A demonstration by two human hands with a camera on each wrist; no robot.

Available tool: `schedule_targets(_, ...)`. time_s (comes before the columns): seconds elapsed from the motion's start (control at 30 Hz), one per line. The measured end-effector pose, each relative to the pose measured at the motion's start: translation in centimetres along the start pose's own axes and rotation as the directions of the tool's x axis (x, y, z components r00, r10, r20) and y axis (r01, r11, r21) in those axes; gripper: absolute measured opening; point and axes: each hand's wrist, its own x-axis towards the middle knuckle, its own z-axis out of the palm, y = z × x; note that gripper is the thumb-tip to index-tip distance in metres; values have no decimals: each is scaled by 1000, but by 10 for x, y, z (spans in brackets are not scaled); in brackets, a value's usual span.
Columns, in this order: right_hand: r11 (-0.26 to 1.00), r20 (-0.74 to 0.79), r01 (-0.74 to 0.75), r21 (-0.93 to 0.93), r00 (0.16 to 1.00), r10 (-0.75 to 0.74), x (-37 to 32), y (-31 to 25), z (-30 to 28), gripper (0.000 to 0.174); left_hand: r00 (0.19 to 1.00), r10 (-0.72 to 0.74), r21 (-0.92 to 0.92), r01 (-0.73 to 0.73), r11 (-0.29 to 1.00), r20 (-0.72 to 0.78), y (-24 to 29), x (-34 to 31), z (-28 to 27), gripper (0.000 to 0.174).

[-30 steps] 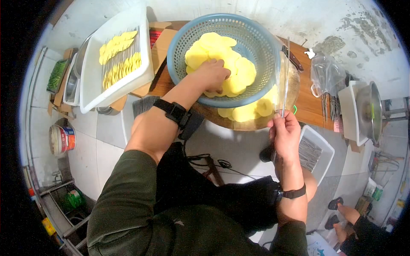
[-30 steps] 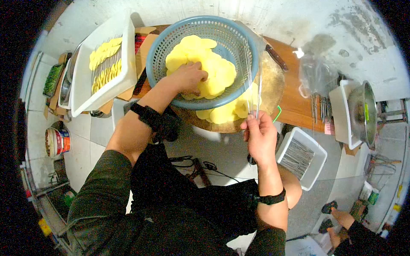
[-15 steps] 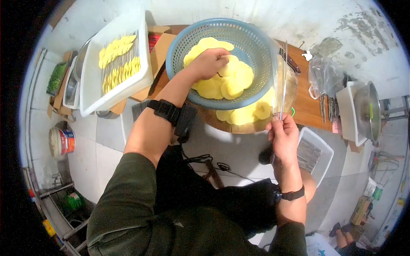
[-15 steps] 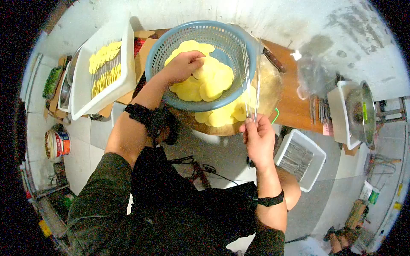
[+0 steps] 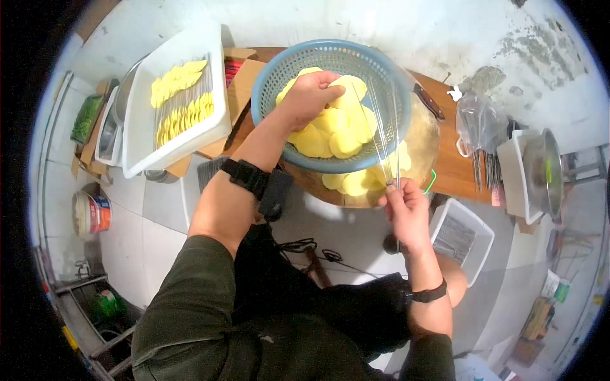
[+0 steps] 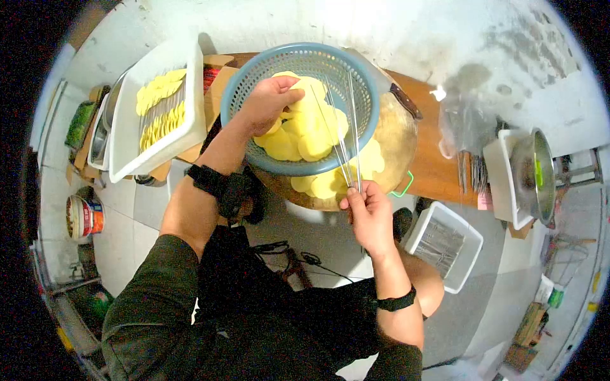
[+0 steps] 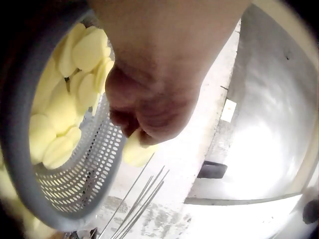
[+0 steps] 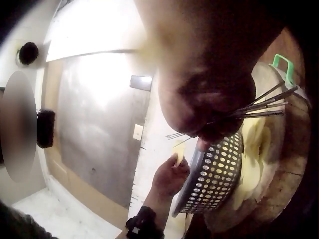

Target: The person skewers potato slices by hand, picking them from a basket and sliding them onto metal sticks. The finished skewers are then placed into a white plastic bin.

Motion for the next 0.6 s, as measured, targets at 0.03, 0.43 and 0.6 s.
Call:
schedule_targets(0.03,1000,0,-9,-11,1000,9,1,0,1,11,1000,2,-2,-2,1000,-4,1,-1,0,33)
schedule_targets(0.43,1000,-37,-28,12,999,28,6,2,8,8,998,-32,-320,15,947,-49,23,-17,8,30)
schedule_targets(0.6,1000,-25,-27,12,999,28,6,2,9,8,1000,24,-412,-27,911,-10,11,-10,4,20)
